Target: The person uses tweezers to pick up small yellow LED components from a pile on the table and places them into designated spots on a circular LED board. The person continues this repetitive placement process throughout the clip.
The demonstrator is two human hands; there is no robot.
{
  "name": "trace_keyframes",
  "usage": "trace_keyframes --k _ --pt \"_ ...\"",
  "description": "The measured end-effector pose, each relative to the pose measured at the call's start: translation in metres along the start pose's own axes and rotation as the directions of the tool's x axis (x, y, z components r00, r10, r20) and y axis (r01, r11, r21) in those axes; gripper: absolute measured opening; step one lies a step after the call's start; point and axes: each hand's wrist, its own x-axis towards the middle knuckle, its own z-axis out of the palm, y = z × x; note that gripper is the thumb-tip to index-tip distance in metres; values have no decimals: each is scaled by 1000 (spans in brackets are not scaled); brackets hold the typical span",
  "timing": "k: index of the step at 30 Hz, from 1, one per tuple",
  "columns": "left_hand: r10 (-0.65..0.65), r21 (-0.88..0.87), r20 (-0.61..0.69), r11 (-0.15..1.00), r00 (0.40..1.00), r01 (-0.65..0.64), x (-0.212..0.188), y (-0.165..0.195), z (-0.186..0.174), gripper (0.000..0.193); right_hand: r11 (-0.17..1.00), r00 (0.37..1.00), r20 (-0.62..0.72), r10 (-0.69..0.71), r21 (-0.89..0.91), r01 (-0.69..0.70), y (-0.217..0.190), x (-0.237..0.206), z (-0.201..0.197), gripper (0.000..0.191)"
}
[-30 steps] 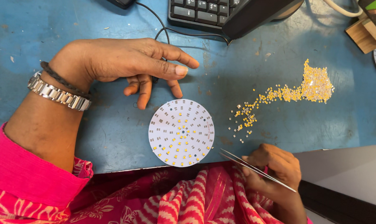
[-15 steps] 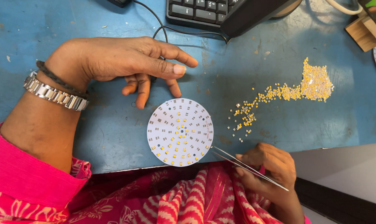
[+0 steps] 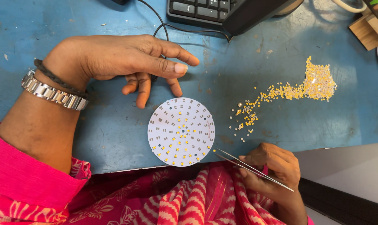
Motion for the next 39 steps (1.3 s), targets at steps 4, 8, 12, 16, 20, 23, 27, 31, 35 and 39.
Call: trace_keyframes --k 4,8,12,16,20,23,27,31,35,39 --pt "3 2 3 1000 1000 -3 0 0 0 76 999 999 14 -38 10 38 2 1 1 21" --pt "-1 13 -6 1000 1000 1 -1 0 1 77 998 998 18 -63 23 63 4 0 1 21" --pt "2 23 -1 1000 1000 -2 0 2 1 77 1000 1000 -3 17 16 -17 4 -3 0 20" --pt "-3 40 -14 999 1000 4 -1 4 2 78 999 998 -44 40 28 -39 3 -3 1 17" --pt "2 29 -4 1000 1000 -2 -1 4 3 78 1000 1000 -10 -12 -12 12 0 -1 3 19" --pt "-5 33 -13 999 1000 6 -1 3 2 79 1000 999 -35 21 -5 -21 -2 -1 3 19" --pt "-29 35 -28 999 999 30 0 1 1 79 998 999 -12 -41 48 41 0 -1 3 18" --pt "9 13 12 1000 1000 -9 2 -1 0 80 998 997 -62 -48 26 49 0 -4 8 18" --pt "1 6 18 1000 1000 -1 3 -3 -1 80 993 994 -112 -16 112 29 -4 -7 18 19" --pt "4 15 4 1000 1000 -4 4 -5 -1 81 997 994 -108 -35 59 42 -8 -7 31 17"
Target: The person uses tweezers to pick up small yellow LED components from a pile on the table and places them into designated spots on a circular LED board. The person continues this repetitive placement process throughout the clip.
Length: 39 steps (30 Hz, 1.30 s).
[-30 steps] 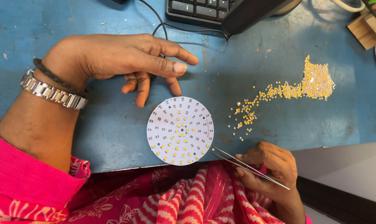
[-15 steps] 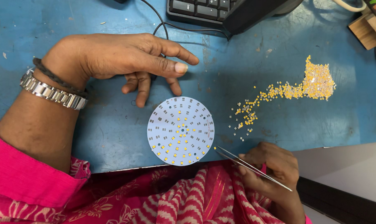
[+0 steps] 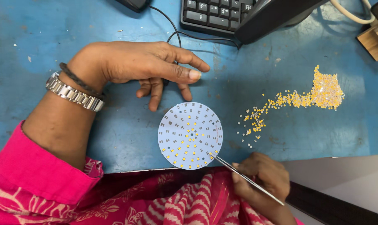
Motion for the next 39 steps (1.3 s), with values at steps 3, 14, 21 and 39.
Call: trace_keyframes --k 3,14,21,39 --pt "-9 -10 0 1000 1000 9 0 -2 0 82 1000 1000 -26 9 -14 -9 -5 -2 7 19" --pt "-8 6 2 1000 1000 8 0 -1 -1 82 998 1000 -2 -22 -67 22 -11 3 10 18" --pt "-57 2 35 998 998 57 -4 6 0 82 984 977 -166 136 -95 -153 9 -12 -19 14" --pt "-160 30 -47 986 986 161 -6 10 4 81 975 965 -201 167 -113 -193 31 -22 -47 17"
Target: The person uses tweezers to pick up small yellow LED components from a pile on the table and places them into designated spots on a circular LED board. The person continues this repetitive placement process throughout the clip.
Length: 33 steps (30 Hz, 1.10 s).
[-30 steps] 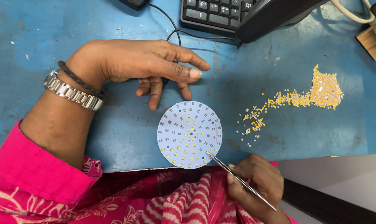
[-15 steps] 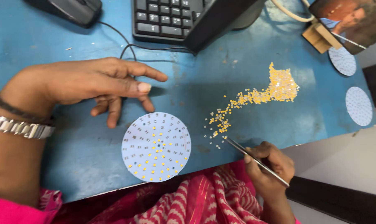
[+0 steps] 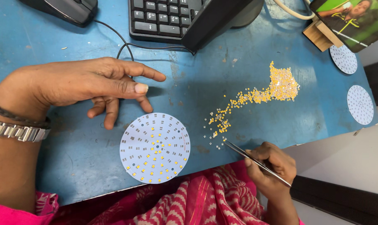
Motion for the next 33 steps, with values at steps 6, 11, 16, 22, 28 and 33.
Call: trace_keyframes --k 6,11,16,22,28,33 --pt "12 -2 1 1000 1000 -12 1 -3 -1 82 999 999 30 -11 -43 12 -1 2 -1 16" --pt "26 12 4 1000 1000 -26 1 -3 -1 82 1000 999 30 -17 -17 17 1 3 -2 15" --pt "59 -16 23 998 998 -58 1 0 0 81 999 999 37 -34 14 34 2 1 -6 17" --pt "43 -8 4 999 999 -43 0 3 2 80 1000 998 54 -21 18 20 3 1 -11 19" --pt "53 -1 -1 999 999 -53 -1 3 3 80 999 998 56 -39 -3 39 5 1 -10 18" --pt "54 10 -5 998 999 -54 -1 1 1 79 1000 999 51 9 -8 -9 3 0 -10 17"
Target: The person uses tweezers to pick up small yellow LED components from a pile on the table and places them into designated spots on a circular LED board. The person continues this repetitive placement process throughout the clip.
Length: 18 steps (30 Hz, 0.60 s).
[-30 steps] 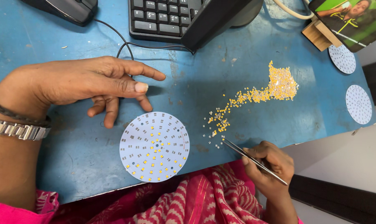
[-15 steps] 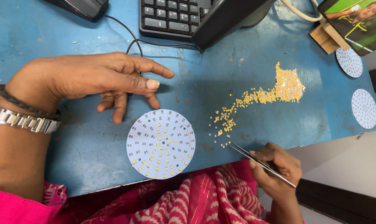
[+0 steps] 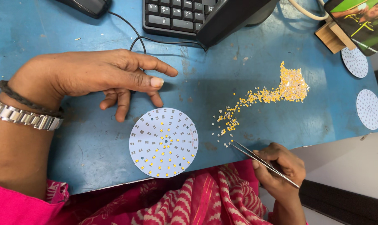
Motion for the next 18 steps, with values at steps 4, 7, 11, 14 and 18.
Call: trace_keyframes --k 4,7,11,14,18 --pt "-7 1 -5 1000 1000 7 1 -2 -1 80 1000 1000 -3 -16 -8 16 1 1 0 18" --pt "-10 8 -8 1000 1000 10 1 -4 -1 80 999 999 14 -44 17 44 3 0 0 18" --pt "-1 5 -7 1000 1000 1 2 -6 -2 81 998 998 4 -60 38 59 4 0 0 19" --pt "89 -18 58 996 994 -88 4 -7 -4 81 988 998 -70 1 153 10 -6 0 11 18" --pt "114 -6 75 993 991 -114 7 -6 -4 79 986 990 94 -106 137 92 -38 -4 40 12"
